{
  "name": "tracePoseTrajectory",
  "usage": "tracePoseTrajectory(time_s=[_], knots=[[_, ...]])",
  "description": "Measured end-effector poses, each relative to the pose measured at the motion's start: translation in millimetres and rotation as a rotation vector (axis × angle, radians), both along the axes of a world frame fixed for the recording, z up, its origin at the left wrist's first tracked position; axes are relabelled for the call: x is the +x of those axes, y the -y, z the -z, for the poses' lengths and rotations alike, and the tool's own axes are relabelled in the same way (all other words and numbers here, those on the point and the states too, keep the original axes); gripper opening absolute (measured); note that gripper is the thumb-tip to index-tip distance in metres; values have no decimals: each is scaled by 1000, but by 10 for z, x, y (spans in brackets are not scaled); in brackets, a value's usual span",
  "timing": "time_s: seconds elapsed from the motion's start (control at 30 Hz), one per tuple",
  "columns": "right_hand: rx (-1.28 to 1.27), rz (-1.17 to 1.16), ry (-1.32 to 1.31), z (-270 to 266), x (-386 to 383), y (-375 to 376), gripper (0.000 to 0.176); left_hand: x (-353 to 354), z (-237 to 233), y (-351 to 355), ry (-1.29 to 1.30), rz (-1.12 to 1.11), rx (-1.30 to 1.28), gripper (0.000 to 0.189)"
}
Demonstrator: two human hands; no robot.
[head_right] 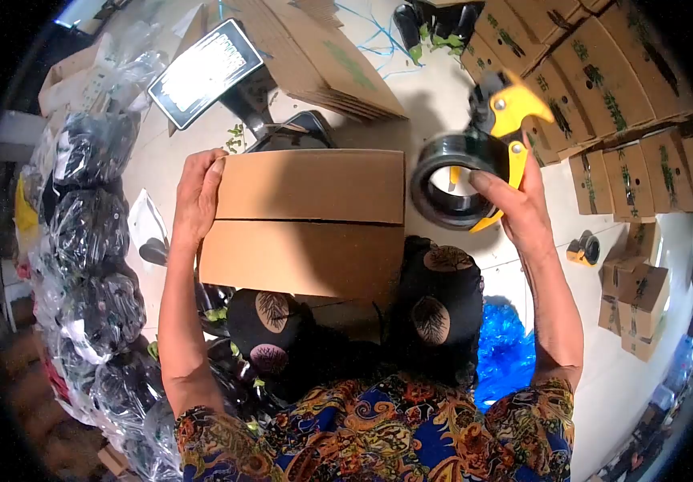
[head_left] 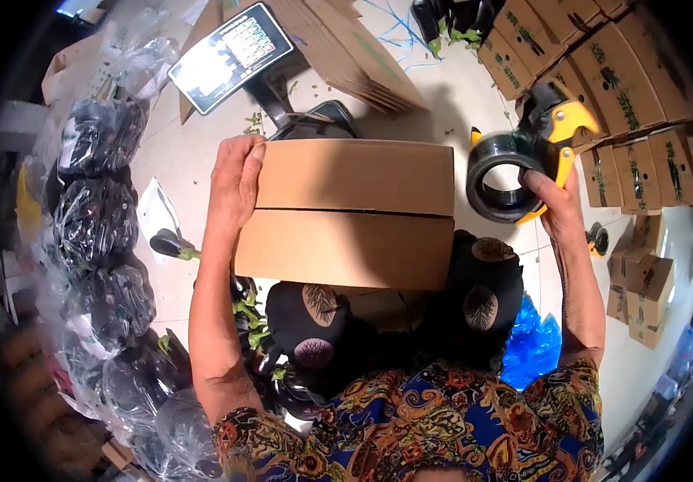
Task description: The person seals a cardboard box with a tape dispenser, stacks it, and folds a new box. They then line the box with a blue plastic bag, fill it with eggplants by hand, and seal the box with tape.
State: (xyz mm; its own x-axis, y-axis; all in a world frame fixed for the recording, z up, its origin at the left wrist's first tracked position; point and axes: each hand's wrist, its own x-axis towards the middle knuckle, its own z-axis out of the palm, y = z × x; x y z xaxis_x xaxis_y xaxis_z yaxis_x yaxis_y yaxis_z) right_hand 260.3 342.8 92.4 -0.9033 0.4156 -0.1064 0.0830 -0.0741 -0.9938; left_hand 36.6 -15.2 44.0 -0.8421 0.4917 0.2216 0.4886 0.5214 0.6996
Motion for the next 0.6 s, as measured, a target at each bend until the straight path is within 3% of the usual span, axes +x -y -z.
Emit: tracePoseTrajectory(time_s=[0.13,0.23,0.3,0.47,0.53,0.6], knots=[[347,-193,-159,-392,-325,582,74,-20,77,51,-20,26,60,23],[402,-455,-133,-548,-569,984,63,-46,138,92,-93,36,56,23],[552,-613,-146,-317,-760,1080,64,-29,178,108,-52,19,61,24],[907,-615,-64,-447,-819,1223,57,-27,215,144,-147,33,78,23],[935,-601,-79,-474,-804,1295,57,-2,230,159,-264,2,61,24],[967,-615,-62,-516,-800,1353,59,122,12,156,-329,-3,206,24]])
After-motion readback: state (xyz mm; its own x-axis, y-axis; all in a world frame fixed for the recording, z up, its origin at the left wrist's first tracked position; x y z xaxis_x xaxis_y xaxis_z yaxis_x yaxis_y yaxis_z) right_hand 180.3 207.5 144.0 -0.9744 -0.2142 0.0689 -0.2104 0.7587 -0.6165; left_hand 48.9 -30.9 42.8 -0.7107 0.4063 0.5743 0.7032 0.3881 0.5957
